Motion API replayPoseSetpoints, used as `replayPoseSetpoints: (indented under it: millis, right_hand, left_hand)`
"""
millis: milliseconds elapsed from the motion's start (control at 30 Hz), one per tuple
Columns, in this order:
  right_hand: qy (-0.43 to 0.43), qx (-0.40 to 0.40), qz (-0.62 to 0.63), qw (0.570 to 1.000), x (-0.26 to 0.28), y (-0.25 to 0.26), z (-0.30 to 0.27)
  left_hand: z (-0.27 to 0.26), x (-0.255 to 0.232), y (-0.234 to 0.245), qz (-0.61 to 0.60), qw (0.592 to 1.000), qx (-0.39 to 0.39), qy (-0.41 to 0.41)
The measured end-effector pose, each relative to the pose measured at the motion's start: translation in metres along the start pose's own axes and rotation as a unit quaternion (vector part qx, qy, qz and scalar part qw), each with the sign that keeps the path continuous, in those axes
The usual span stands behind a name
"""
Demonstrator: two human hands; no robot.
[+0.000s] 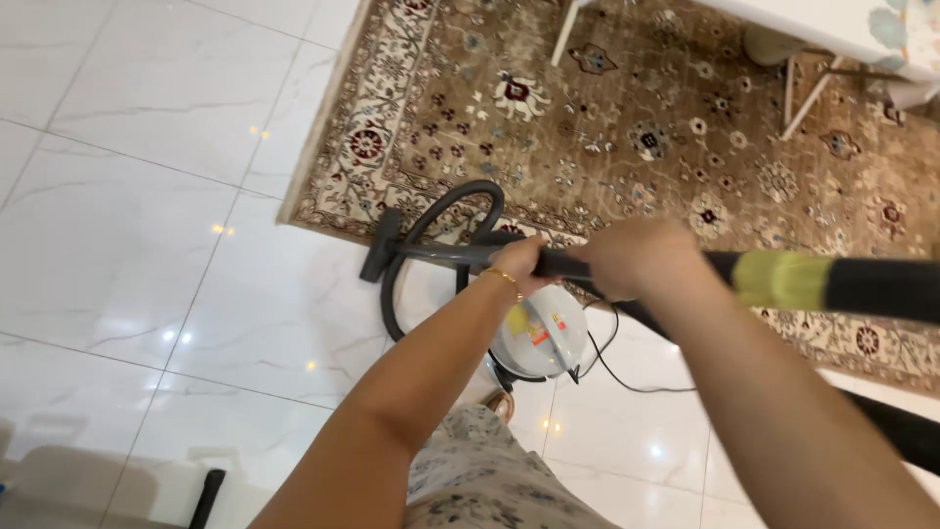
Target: Vacuuming a rug and tile floor in a dining area.
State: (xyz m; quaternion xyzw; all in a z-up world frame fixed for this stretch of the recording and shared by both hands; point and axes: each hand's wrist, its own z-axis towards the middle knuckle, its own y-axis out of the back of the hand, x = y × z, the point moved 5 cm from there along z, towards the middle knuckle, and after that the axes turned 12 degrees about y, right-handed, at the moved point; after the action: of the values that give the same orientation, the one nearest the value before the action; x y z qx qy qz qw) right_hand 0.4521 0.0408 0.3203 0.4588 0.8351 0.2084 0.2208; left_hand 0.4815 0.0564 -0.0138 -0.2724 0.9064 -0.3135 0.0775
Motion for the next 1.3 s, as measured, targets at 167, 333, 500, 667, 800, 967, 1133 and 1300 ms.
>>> replayPoseSetpoints:
  millis: [167, 333, 500, 667, 800, 967, 1133, 1300]
  right_hand:
    - [-0.041, -0.054, -0.017, 0.998, -0.013, -0.005, -0.025]
    - [0.151, -0.393, -0.005, 0.907, 0.022, 0.002, -0.049]
    - [0.131, -0.234, 0.169, 0.948, 0.020, -0.052, -0.009]
    - [0.105, -0.191, 0.267, 0.939, -0.030, -0.187, 0.148]
    - [0.094, -0.175, 0.280, 0.939, -0.064, -0.304, 0.279]
    - [0.079, -0.171, 0.223, 0.956, -0.067, -0.416, 0.403]
    - [0.064, -0.111, 0.177, 0.976, -0.029, -0.468, 0.448]
    - [0.011, -0.228, 0.481, 0.846, -0.009, -0.469, 0.442]
  left_hand:
    - [0.072, 0.005, -0.015, 0.008, 1.000, -0.001, -0.025]
    - [0.102, -0.058, -0.034, 0.022, 0.987, 0.129, -0.090]
    - [0.029, -0.078, -0.056, -0.010, 0.999, -0.026, -0.043]
    - [0.036, -0.057, -0.060, 0.001, 0.998, -0.020, -0.057]
    - [0.033, -0.034, -0.073, -0.020, 0.997, 0.056, -0.056]
    - [0.045, 0.003, -0.077, 0.000, 0.992, 0.118, -0.052]
    - [0.029, 0.035, -0.085, 0.020, 0.987, 0.160, -0.029]
    - [0.006, 0.053, -0.092, 0.033, 0.990, 0.136, -0.027]
